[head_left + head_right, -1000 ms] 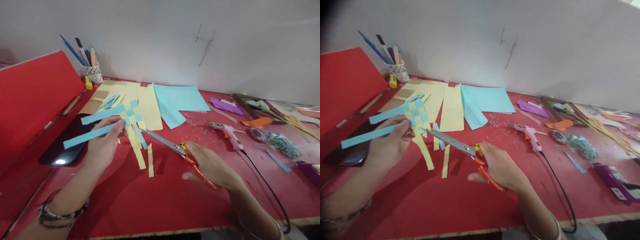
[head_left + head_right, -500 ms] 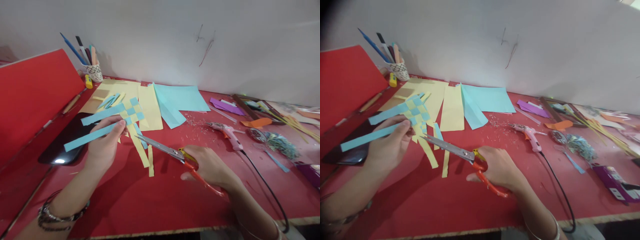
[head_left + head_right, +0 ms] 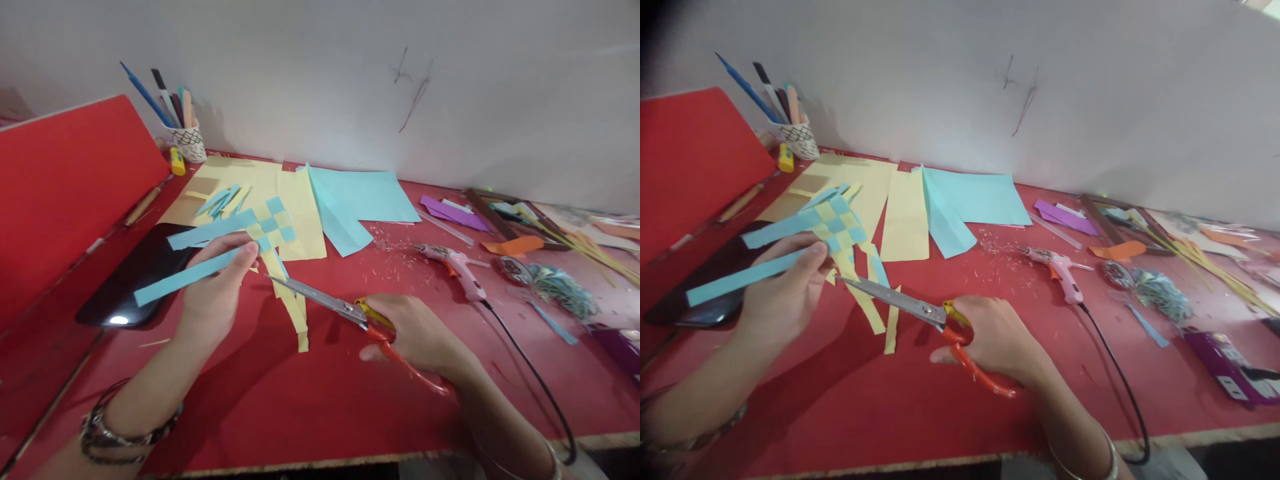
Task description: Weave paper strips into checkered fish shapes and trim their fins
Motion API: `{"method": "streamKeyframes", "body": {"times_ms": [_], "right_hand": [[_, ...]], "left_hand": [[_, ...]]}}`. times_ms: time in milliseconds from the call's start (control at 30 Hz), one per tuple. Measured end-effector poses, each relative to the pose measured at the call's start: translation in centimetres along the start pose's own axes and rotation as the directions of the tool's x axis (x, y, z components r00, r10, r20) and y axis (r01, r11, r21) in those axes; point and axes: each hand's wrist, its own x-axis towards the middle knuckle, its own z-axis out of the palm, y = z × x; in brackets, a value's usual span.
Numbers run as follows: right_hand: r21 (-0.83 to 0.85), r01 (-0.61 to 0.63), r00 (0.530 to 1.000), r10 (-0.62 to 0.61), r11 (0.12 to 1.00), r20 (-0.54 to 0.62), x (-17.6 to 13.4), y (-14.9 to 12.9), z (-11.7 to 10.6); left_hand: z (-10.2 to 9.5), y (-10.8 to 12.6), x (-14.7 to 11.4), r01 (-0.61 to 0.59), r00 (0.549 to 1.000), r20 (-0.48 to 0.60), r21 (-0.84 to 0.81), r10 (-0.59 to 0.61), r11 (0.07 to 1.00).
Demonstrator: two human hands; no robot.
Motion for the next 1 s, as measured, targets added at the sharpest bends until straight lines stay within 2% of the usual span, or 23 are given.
{"method": "streamKeyframes", "body": {"times_ms": [567,733,867,933,1000], "right_hand": [[-0.009,0.011,1.0,-0.011,1.0,-0.002,-0.1,0.0,0.0],[-0.046,0.02,0.999,-0.022,0.999,-0.029,-0.1,0.1,0.0],[0.01,-0.062,0.996,0.062,0.998,-0.069,0.2,0.9,-0.2],[0.112,-0.087,0.992,0.097,0.99,-0.086,0.1,1.4,-0.2],[0.298,-0.072,0.992,0.1,0.952,-0.082,-0.1,1.6,-0.1]], "left_hand": [[0.0,0.1,-0.1,0.009,0.999,0.036,0.034,-0.01,0.999],[0.0,0.2,0.5,0.044,0.997,-0.064,0.02,-0.043,0.999],[-0.1,0.7,1.1,0.084,0.978,-0.191,0.012,-0.08,0.996],[-0.3,0.9,1.2,0.029,0.984,-0.178,0.074,-0.015,0.997],[-0.2,1.1,0.9,-0.131,0.986,-0.072,0.223,0.151,0.966]]}}
